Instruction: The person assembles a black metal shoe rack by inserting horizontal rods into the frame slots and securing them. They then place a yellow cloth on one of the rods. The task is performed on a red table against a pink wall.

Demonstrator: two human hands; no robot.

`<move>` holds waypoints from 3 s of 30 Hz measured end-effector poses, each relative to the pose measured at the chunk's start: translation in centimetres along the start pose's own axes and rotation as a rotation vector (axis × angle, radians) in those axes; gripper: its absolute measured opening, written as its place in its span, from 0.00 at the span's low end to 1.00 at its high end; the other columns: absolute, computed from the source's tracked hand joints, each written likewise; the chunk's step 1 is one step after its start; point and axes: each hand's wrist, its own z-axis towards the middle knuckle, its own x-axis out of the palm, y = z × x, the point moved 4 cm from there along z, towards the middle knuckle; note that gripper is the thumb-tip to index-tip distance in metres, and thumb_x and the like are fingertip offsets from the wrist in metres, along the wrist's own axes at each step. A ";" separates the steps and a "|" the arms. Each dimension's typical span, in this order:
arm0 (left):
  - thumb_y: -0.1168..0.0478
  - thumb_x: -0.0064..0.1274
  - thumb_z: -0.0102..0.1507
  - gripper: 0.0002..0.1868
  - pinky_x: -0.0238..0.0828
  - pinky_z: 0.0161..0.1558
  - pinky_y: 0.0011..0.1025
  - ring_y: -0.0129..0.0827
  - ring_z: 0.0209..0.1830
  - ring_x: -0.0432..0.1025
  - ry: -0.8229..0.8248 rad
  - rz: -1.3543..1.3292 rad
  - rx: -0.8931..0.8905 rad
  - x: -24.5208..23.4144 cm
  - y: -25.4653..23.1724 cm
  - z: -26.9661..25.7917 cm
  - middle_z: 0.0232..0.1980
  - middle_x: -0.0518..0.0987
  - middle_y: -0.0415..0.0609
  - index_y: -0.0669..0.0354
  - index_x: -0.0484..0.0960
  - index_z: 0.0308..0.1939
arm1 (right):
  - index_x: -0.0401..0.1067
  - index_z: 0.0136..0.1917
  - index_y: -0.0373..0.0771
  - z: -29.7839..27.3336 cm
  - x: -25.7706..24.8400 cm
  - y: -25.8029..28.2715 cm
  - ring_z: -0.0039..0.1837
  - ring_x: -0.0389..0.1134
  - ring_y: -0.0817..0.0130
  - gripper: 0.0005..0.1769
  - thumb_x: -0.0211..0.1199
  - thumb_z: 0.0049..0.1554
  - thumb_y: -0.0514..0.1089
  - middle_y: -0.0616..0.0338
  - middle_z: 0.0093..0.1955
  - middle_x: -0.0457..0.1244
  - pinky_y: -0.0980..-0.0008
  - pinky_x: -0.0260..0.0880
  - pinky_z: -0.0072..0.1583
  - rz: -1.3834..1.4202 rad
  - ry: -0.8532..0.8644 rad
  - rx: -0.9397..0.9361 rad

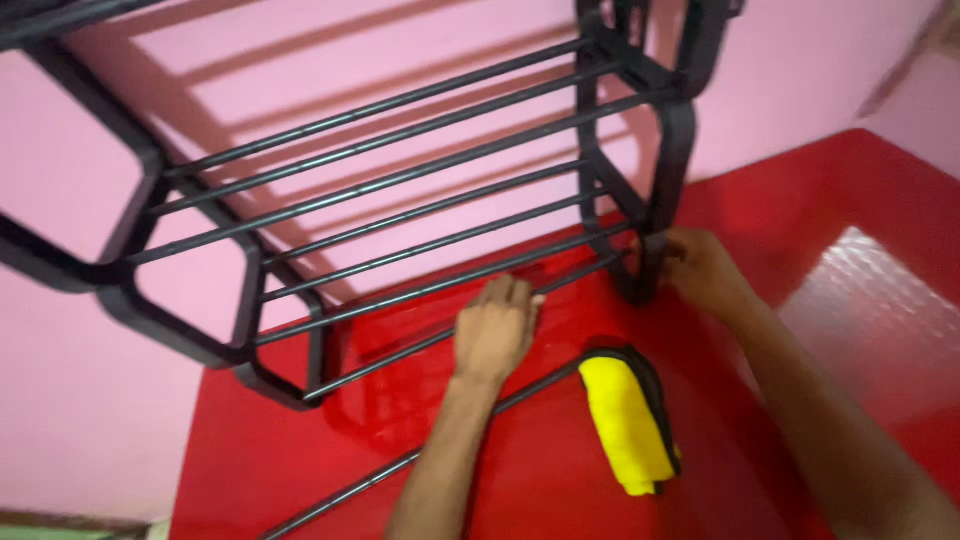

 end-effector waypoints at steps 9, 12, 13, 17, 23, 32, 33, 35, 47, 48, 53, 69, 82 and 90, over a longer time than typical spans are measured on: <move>0.52 0.51 0.69 0.13 0.76 0.39 0.43 0.46 0.40 0.77 0.005 -0.058 0.037 1.6 1.2 1.2 0.38 0.80 0.52 0.58 0.77 0.38 | 0.78 0.56 0.33 0.5 1.3 -2.9 0.50 0.71 0.70 0.12 0.64 0.62 0.42 0.59 0.46 0.71 0.69 0.70 0.53 -0.153 -0.151 -0.051; 0.51 0.49 0.70 0.14 0.74 0.35 0.46 0.48 0.37 0.78 0.238 -0.043 -0.087 2.3 3.0 1.2 0.40 0.82 0.54 0.58 0.80 0.42 | 0.77 0.58 0.35 0.0 1.6 -1.9 0.55 0.70 0.71 0.13 0.61 0.64 0.42 0.59 0.50 0.71 0.69 0.69 0.56 -0.113 -0.135 -0.160; 0.51 0.51 0.69 0.13 0.74 0.36 0.46 0.49 0.37 0.78 0.176 -0.056 -0.081 1.9 3.4 1.0 0.39 0.82 0.54 0.57 0.81 0.41 | 0.77 0.58 0.34 0.0 1.6 -1.8 0.55 0.71 0.71 0.13 0.63 0.62 0.42 0.59 0.50 0.71 0.69 0.70 0.56 -0.132 -0.126 -0.175; 0.52 0.54 0.65 0.13 0.74 0.35 0.48 0.52 0.36 0.78 0.020 -0.104 -0.093 0.3 5.2 0.1 0.37 0.83 0.56 0.56 0.85 0.41 | 0.78 0.58 0.34 0.5 1.8 -1.7 0.52 0.73 0.73 0.16 0.64 0.58 0.42 0.58 0.49 0.72 0.68 0.71 0.53 -0.263 -0.103 -0.124; 0.50 0.54 0.65 0.13 0.74 0.33 0.49 0.52 0.28 0.78 0.200 -0.160 -0.223 1.1 5.6 -0.1 0.31 0.83 0.55 0.54 0.85 0.42 | 0.80 0.56 0.34 0.5 2.1 -2.6 0.43 0.70 0.75 0.15 0.67 0.58 0.44 0.56 0.40 0.72 0.69 0.71 0.47 -0.126 -0.132 0.111; 0.48 0.55 0.65 0.15 0.74 0.32 0.49 0.52 0.30 0.78 0.158 -0.169 -0.186 1.0 4.9 0.3 0.34 0.84 0.55 0.55 0.85 0.40 | 0.79 0.55 0.33 0.8 2.1 -3.5 0.47 0.72 0.77 0.14 0.67 0.57 0.42 0.62 0.44 0.72 0.72 0.71 0.49 -0.136 -0.143 -0.008; 0.49 0.55 0.65 0.15 0.74 0.32 0.49 0.53 0.31 0.78 0.122 -0.169 -0.169 0.8 4.8 0.4 0.35 0.84 0.55 0.56 0.84 0.40 | 0.80 0.55 0.33 0.7 2.1 -3.7 0.47 0.71 0.77 0.14 0.67 0.57 0.41 0.61 0.44 0.73 0.72 0.71 0.49 -0.089 -0.144 0.011; 0.48 0.54 0.65 0.15 0.74 0.33 0.48 0.52 0.31 0.78 0.167 -0.168 -0.200 1.0 4.9 0.4 0.35 0.84 0.55 0.55 0.84 0.40 | 0.79 0.56 0.33 0.7 2.2 -4.2 0.45 0.70 0.76 0.15 0.67 0.57 0.41 0.60 0.43 0.72 0.72 0.71 0.48 0.008 -0.138 0.095; 0.46 0.54 0.65 0.17 0.73 0.29 0.45 0.46 0.24 0.77 0.191 -0.175 -0.212 1.5 4.8 0.4 0.29 0.83 0.52 0.56 0.85 0.40 | 0.79 0.58 0.33 0.6 2.4 -2.6 0.44 0.69 0.77 0.16 0.67 0.58 0.42 0.61 0.42 0.72 0.73 0.70 0.46 -0.089 -0.145 0.107; 0.47 0.54 0.65 0.17 0.73 0.28 0.45 0.46 0.24 0.77 0.171 -0.175 -0.192 1.4 4.8 0.5 0.29 0.83 0.52 0.57 0.85 0.39 | 0.79 0.58 0.33 0.5 2.4 -2.3 0.43 0.69 0.77 0.16 0.67 0.58 0.42 0.61 0.42 0.72 0.73 0.70 0.46 -0.112 -0.152 0.111; 0.45 0.52 0.65 0.19 0.75 0.29 0.44 0.46 0.25 0.77 0.210 -0.161 -0.234 2.1 4.9 0.5 0.31 0.83 0.53 0.57 0.85 0.41 | 0.79 0.60 0.36 0.3 2.5 -1.5 0.40 0.68 0.77 0.17 0.66 0.58 0.42 0.62 0.39 0.71 0.73 0.68 0.43 -0.120 -0.146 0.169; 0.49 0.52 0.67 0.16 0.75 0.37 0.49 0.55 0.35 0.79 0.235 -0.210 -0.239 2.5 4.9 0.4 0.39 0.85 0.57 0.57 0.83 0.45 | 0.82 0.56 0.36 0.4 1.8 -3.4 0.44 0.73 0.73 0.15 0.68 0.58 0.44 0.56 0.42 0.73 0.70 0.70 0.48 -0.276 -0.169 -0.024; 0.54 0.57 0.63 0.18 0.69 0.54 0.48 0.54 0.52 0.74 0.044 -0.189 -0.124 -6.8 6.7 -3.7 0.49 0.83 0.58 0.63 0.82 0.50 | 0.74 0.52 0.30 -3.1 -2.0 -2.8 0.51 0.70 0.73 0.09 0.53 0.69 0.29 0.57 0.48 0.69 0.73 0.71 0.56 -0.092 -0.680 -0.374; 0.55 0.55 0.64 0.14 0.71 0.40 0.45 0.46 0.33 0.74 -0.016 0.117 -0.171 -14.9 10.4 -12.9 0.28 0.78 0.50 0.57 0.79 0.26 | 0.72 0.49 0.31 -6.0 -1.2 5.5 0.43 0.63 0.68 0.07 0.52 0.62 0.29 0.55 0.43 0.64 0.71 0.64 0.48 0.010 -0.604 -0.612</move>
